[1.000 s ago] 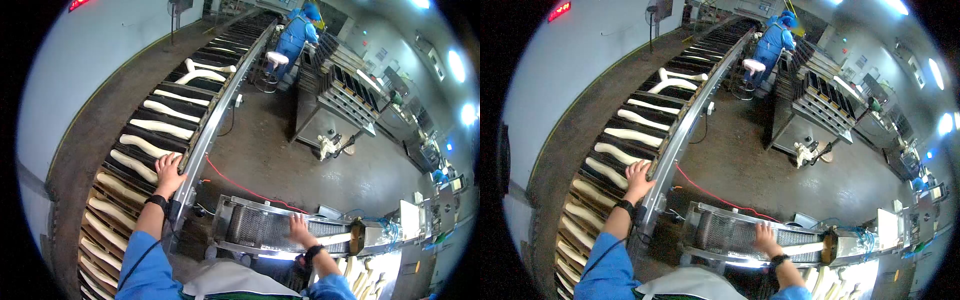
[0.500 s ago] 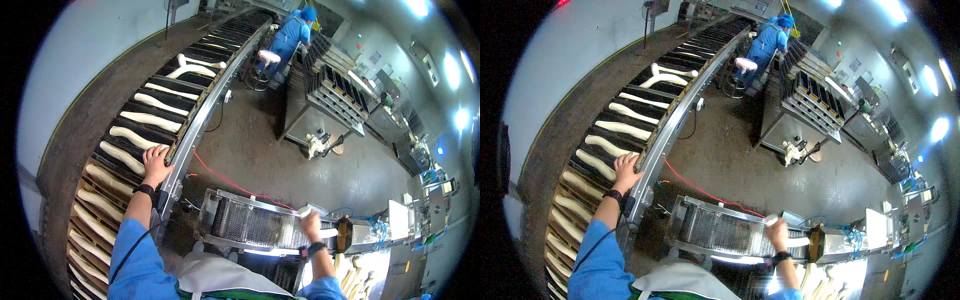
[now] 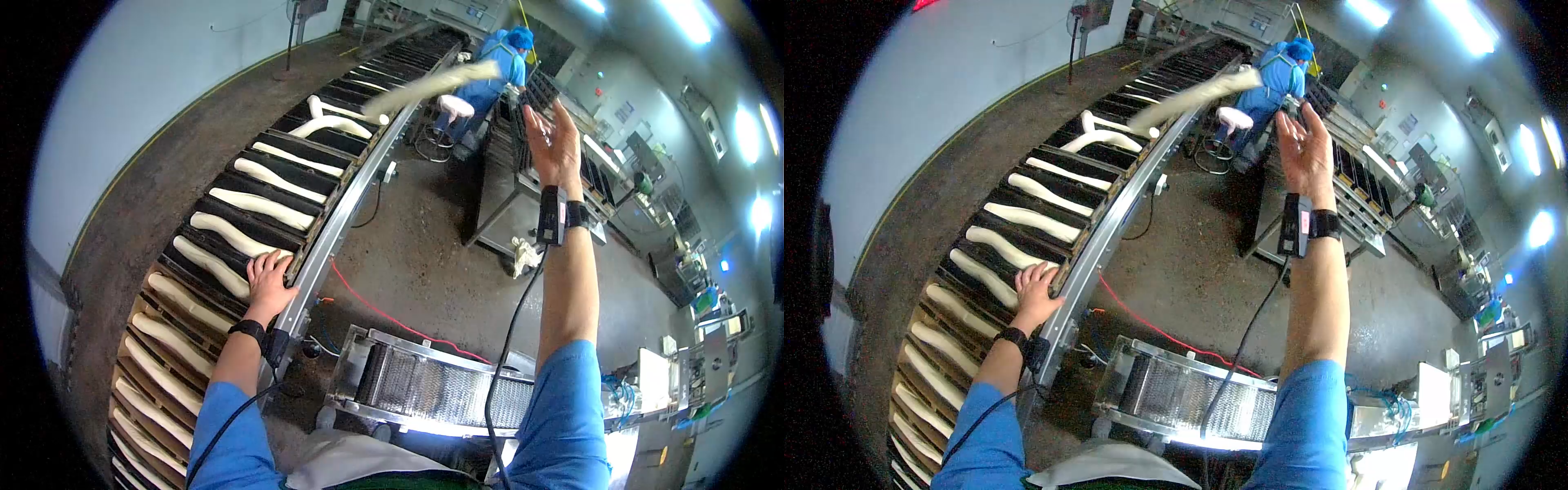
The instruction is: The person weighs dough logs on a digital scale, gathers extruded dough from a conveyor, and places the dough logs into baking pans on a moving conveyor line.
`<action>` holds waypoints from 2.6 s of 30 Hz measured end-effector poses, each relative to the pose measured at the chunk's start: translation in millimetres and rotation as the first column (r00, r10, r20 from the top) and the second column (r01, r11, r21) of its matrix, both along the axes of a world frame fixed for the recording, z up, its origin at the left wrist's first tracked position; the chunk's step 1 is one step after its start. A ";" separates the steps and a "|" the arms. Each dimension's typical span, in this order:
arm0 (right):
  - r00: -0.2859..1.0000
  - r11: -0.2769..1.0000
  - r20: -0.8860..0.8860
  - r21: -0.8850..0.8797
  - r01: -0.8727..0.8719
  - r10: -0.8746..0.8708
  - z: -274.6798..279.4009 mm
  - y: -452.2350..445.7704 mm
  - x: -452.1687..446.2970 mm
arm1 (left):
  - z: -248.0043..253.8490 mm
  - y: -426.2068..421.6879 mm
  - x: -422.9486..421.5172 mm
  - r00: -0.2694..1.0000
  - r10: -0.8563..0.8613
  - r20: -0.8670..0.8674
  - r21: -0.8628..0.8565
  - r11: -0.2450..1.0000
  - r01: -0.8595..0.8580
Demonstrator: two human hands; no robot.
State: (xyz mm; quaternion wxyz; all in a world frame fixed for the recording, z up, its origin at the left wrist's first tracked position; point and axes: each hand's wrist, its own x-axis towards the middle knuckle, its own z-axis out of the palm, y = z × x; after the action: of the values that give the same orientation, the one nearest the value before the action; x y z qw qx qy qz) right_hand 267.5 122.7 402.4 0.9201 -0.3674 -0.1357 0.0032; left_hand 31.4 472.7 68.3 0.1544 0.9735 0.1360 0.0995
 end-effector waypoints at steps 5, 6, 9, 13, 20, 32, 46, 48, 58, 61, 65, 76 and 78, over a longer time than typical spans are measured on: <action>0.985 0.976 0.161 -0.216 -0.018 0.054 -68.5 -14.4 -55.6 | -1.2 0.3 -1.9 1.000 -0.013 0.021 0.000 1.000 0.013; 0.991 0.947 0.126 -0.322 0.003 0.040 -101.9 -26.6 -67.0 | -2.6 1.3 -1.8 1.000 -0.013 0.020 0.002 1.000 0.013; 1.000 0.586 -0.002 -0.810 -0.002 0.001 -215.5 -78.6 -130.9 | 0.0 -0.4 0.2 1.000 -0.017 0.006 -0.001 1.000 0.017; 0.998 -0.293 -0.017 -0.956 -0.001 0.055 -360.8 -186.0 -237.2 | -3.6 0.1 0.2 1.000 -0.010 -0.012 0.005 1.000 0.010; 0.912 -0.738 -0.231 -0.536 -0.410 -0.339 -395.5 -297.1 -366.1 | 3.0 -3.2 0.2 0.997 0.002 -0.083 0.022 1.000 0.000; 0.992 -0.910 0.110 -0.415 -0.006 -0.057 -388.3 -333.1 -359.1 | 0.2 -5.2 2.1 0.996 0.013 -0.084 0.034 0.999 -0.010; 0.859 0.494 0.070 -0.793 0.356 -0.507 -137.0 -226.5 -117.1 | -0.7 1.1 1.7 0.999 -0.006 -0.032 -0.008 1.000 0.006; 0.983 0.843 0.139 -0.509 0.177 -0.123 -96.7 -190.1 -43.3 | -0.7 0.7 1.0 1.000 0.000 -0.019 -0.025 1.000 -0.001; 0.862 0.776 0.462 -0.460 0.433 -0.208 -7.6 4.7 0.1 | -5.5 3.1 1.5 1.000 -0.003 -0.012 -0.028 1.000 0.003; 0.969 0.986 0.242 -0.140 0.085 -0.049 -54.9 -13.8 -20.0 | 0.0 1.8 1.8 1.000 -0.010 -0.023 -0.028 1.000 0.010; 0.994 0.888 0.045 -0.445 0.112 -0.103 -146.9 -52.2 -129.3 | 4.0 -1.2 1.1 0.999 -0.007 -0.037 -0.042 0.999 0.005; 0.533 0.803 -0.620 -0.552 0.225 -0.576 -347.3 -206.5 -487.6 | -58.1 51.1 23.4 0.982 -0.191 0.009 0.312 0.933 0.179; 0.377 0.733 -0.629 -0.580 0.355 -0.680 -345.6 -215.7 -538.7 | -51.5 35.9 27.9 0.995 -0.027 -0.100 0.425 0.903 0.067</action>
State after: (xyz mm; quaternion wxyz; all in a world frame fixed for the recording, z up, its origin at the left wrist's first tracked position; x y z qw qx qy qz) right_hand -271.2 -93.0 56.8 0.7437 -0.5030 0.4290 -0.0988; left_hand 59.3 508.6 16.7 -0.0667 0.9902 0.0944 0.0781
